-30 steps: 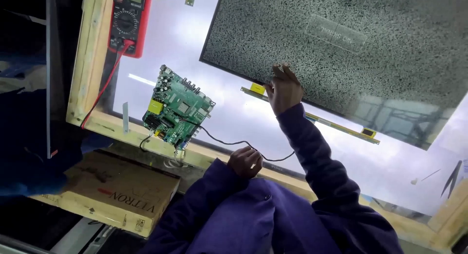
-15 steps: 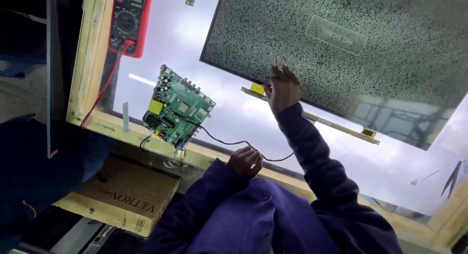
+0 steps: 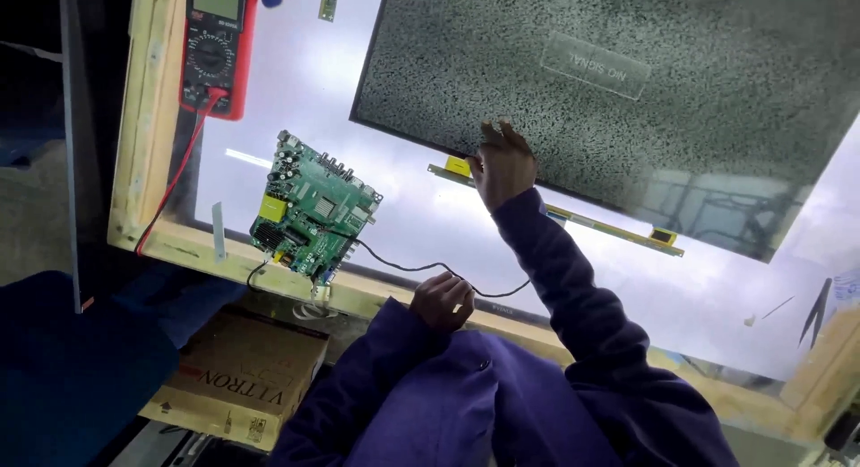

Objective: Testing and repairing a TV screen by connecting ribbon cables and using a heat gun on electronic components.

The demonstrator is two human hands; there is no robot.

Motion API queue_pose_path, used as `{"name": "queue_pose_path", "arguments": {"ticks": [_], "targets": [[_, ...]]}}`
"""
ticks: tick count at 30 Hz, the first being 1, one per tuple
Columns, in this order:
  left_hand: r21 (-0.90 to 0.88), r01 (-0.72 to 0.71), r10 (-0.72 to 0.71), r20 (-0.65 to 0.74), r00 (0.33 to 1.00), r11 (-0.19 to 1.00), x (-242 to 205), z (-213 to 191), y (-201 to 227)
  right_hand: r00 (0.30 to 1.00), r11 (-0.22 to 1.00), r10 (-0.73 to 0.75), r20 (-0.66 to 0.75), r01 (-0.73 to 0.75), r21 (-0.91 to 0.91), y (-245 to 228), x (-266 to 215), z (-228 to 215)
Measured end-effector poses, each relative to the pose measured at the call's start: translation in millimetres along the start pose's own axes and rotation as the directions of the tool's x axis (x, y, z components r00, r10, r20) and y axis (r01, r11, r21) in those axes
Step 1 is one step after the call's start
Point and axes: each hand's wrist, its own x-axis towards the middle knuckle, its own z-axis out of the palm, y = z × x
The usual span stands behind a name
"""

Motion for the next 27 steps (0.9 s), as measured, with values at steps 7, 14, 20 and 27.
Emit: {"name": "queue_pose_path", "arguments": {"ticks": [7,14,20,27], "targets": [[-0.025,0.011,-0.011,-0.001,1.0,1.0,0,1,2,1.0,1.0,0.022,0.013,-0.022,-0.004,-3,3,-6],[-0.024,0.017,-0.017,-0.007,1.0,1.0,-3,5,1,0.999,1.0,0.028,0.026,-0.028,0.0,0,1,-1],[-0.021,0.03,-0.03,-0.003,1.0,0.999,-3,5,1,0.998,0.999,0.036,0.05,-0.035,-0.027,1,-1,6],[-0.023,0.026,-0.026,0.017,1.0,0.999,-4,5,1,0.997,0.999,0.032,0.069,-0.029,-0.044,-1,2,-8]]}}
